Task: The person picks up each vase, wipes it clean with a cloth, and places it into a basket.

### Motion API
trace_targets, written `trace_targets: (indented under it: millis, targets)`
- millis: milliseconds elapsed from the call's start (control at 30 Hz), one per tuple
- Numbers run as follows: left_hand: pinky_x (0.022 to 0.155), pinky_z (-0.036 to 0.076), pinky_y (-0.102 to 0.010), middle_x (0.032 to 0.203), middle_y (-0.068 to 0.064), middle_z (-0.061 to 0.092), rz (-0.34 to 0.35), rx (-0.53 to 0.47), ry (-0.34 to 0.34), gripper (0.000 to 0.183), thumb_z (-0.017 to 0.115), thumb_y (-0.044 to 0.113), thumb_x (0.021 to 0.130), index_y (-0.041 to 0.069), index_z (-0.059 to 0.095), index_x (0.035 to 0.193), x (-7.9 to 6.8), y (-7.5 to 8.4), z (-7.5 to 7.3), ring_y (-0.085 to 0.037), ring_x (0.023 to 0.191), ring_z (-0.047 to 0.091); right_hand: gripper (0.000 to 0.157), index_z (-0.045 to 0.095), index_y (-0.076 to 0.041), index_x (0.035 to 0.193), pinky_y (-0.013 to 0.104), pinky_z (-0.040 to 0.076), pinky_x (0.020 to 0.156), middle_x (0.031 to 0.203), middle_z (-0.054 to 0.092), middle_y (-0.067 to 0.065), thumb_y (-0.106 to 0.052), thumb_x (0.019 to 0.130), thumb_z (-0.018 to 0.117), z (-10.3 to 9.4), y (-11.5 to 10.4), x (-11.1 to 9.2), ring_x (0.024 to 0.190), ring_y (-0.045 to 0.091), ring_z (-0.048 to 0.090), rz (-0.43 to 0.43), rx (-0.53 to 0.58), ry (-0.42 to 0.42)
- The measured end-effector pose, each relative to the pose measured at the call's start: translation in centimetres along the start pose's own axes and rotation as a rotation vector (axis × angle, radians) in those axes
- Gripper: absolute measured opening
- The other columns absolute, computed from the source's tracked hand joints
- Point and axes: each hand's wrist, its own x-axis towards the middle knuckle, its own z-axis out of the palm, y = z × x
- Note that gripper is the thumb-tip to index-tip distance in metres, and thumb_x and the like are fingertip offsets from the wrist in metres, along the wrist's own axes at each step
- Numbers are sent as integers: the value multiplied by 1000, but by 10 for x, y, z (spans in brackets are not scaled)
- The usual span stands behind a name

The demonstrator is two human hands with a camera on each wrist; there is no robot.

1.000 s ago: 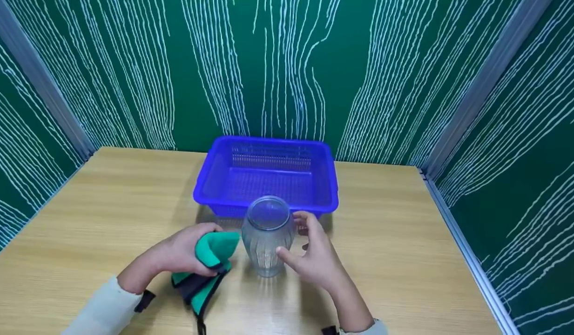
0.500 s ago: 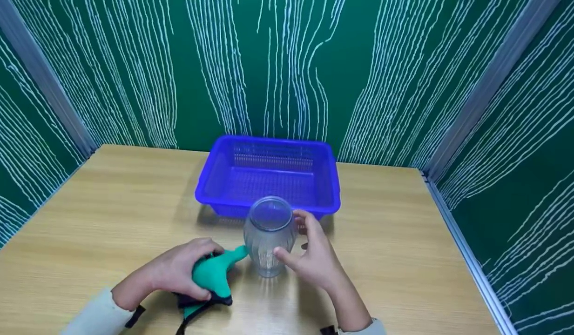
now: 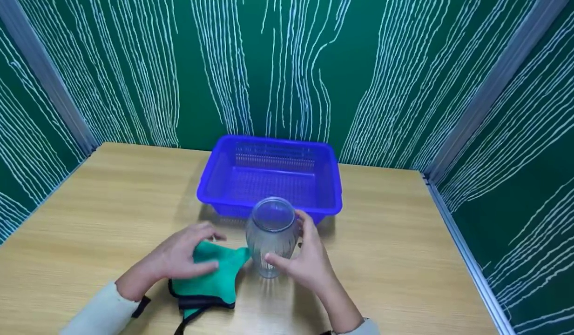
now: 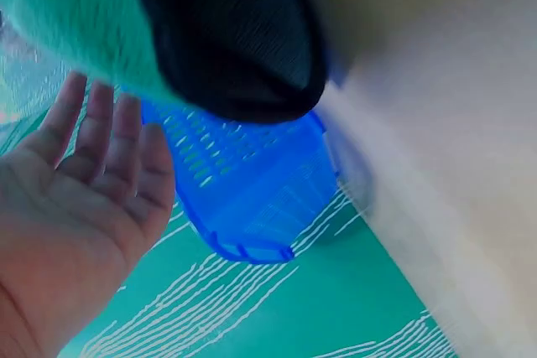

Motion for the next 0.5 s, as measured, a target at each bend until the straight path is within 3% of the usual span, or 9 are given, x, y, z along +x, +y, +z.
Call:
trace_targets:
  millis: [100,267,367,500]
  targets:
    - [79,41,-31,101,8,52,4,70,112,42,61,44,72,20,54,106,15,-2,-6,-10,94,45,95,28,-18,131,40,42,82,115,47,-2,-27,54,83,3,2,0,102,19,49,5,17,18]
    - [69,37,-34,92,4,50,-28,307,248,40,60,44,71,17,53,99,40,-9,-11,-16,84,44,95,27,-20,131,41,41,83,119,45,-2,-26,54,83,7,5,-1,106,18,46,-5,32,37]
    - [69,36,-36,92,0,51,-45,406,275,41,56,46,73,16,52,100,54,-16,-10,-19,83,45,96,25,-21,132,42,40,83,122,44,-2,-24,55,82,10,7,-2,109,17,44,-15,21,39]
    - [70,37,-36,94,-1,51,-81,426,249,43,53,49,75,15,51,101,68,-23,-6,-20,84,44,99,23,-20,134,43,39,85,125,42,-1,-25,55,82,14,8,-3,111,17,43,-12,-7,52]
